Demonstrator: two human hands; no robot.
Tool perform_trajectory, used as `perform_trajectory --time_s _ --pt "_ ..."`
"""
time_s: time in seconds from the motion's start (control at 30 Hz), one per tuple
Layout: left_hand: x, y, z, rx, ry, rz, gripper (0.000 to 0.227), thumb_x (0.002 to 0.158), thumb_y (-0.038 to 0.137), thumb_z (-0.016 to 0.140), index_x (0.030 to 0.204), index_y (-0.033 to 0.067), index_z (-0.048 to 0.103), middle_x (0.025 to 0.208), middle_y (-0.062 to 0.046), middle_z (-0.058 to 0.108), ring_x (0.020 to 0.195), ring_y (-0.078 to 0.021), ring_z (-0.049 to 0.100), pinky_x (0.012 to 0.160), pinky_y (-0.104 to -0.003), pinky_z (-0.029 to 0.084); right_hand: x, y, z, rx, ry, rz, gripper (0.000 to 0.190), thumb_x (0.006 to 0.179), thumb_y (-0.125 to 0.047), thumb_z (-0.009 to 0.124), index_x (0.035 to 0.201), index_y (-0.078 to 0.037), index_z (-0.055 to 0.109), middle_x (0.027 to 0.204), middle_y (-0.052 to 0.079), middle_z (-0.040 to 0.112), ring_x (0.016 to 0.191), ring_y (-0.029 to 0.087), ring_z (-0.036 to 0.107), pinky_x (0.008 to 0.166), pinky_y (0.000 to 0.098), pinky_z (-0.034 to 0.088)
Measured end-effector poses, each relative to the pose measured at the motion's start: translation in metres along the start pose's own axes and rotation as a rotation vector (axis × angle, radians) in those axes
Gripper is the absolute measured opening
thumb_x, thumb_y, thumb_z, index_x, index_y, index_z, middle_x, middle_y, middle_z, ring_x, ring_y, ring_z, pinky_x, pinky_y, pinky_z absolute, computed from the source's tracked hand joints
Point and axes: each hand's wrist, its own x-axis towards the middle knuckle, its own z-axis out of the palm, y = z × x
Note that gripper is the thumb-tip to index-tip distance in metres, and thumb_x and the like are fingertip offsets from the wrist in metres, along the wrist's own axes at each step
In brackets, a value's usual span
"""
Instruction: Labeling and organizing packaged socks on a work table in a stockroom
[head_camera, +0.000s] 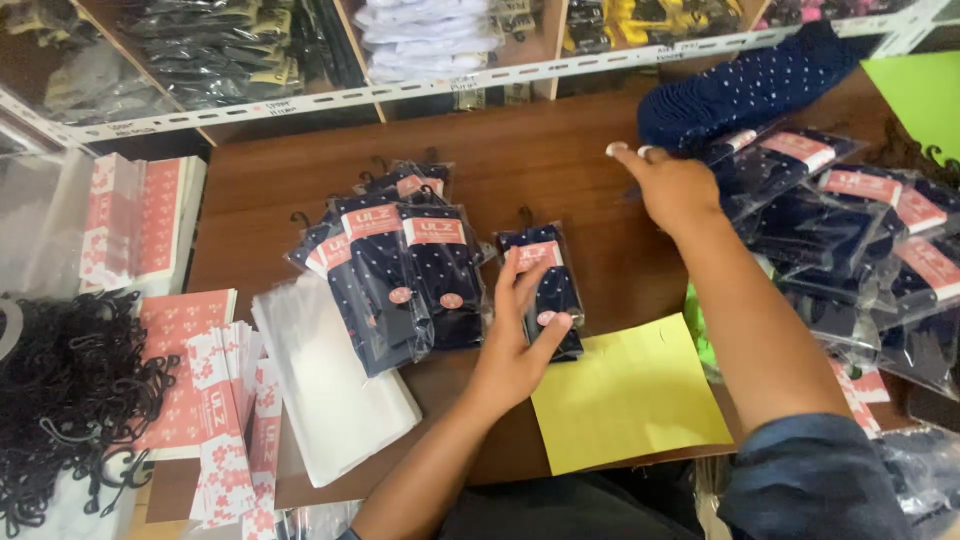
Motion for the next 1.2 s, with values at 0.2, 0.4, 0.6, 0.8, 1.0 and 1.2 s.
perform_trajectory --time_s 0.2,0.4,0.6,0.8,1.0,1.2 --pt "0.017 -0.031 -0.008 -1.031 0.051 -0.715 0.071 0.096 0.054 0.049 0.149 0.0106 0.035 0.149 -0.026 0.053 0.138 -0.0431 0.051 0.113 -0.053 0.044 -0.125 -0.082 -0.125 0.400 0.305 -0.268 0.075 0.084 0.014 0.051 0.152 -0.019 0.048 0.148 0.015 0.059 0.066 0.034 0.059 0.054 0.0430 0.049" --pt "0.006 -0.060 -0.005 -1.029 0.120 -0.664 0.041 0.090 0.032 0.068 0.124 0.0073 0.068 0.116 -0.013 0.074 0.097 -0.0249 0.072 0.090 -0.038 0.057 -0.198 -0.098 -0.110 0.961 0.002 -0.610 0.068 0.086 -0.023 0.080 0.147 -0.023 0.050 0.133 0.003 0.065 0.133 0.024 0.056 0.112 0.0452 0.043" --pt "0.003 -0.007 -0.001 0.011 0.133 -0.273 0.043 0.101 0.034 0.057 0.137 0.0117 0.052 0.131 0.000 0.065 0.082 -0.0078 0.053 0.075 -0.027 0.044 -0.180 -0.092 -0.126 1.233 -0.050 -0.399 0.078 0.086 -0.005 0.074 0.155 -0.012 0.037 0.113 0.006 0.075 0.086 0.013 0.080 0.087 0.0287 0.060" --pt "-0.003 0.004 0.000 0.238 0.150 -0.183 0.057 0.105 0.040 0.047 0.155 0.0139 0.037 0.089 0.003 0.062 0.053 -0.0084 0.041 0.054 -0.027 0.035 -0.180 -0.101 -0.120 1.128 -0.067 -0.348 0.064 0.088 0.003 0.065 0.147 -0.012 0.047 0.122 0.010 0.060 0.083 0.014 0.082 0.080 0.0276 0.057" --pt "0.015 0.002 0.004 0.235 0.185 -0.229 0.058 0.105 0.025 0.052 0.157 0.0087 0.033 0.095 -0.036 0.068 0.094 -0.0537 0.068 0.074 -0.057 0.055 -0.173 -0.120 -0.081 0.399 0.254 -0.165 0.075 0.080 -0.035 0.079 0.149 -0.032 0.049 0.105 0.005 0.057 0.070 0.031 0.073 0.055 0.0444 0.062" --pt "0.010 -0.041 0.010 -0.027 0.190 0.015 0.084 0.104 0.005 0.056 0.164 0.0028 -0.003 0.166 -0.035 0.006 0.130 -0.0437 0.036 0.114 -0.061 0.028 -0.053 -0.058 0.009 0.050 0.285 0.095 0.048 0.094 -0.024 0.067 0.139 -0.026 0.053 0.118 0.013 0.061 0.106 0.042 0.064 0.078 0.0520 0.054"
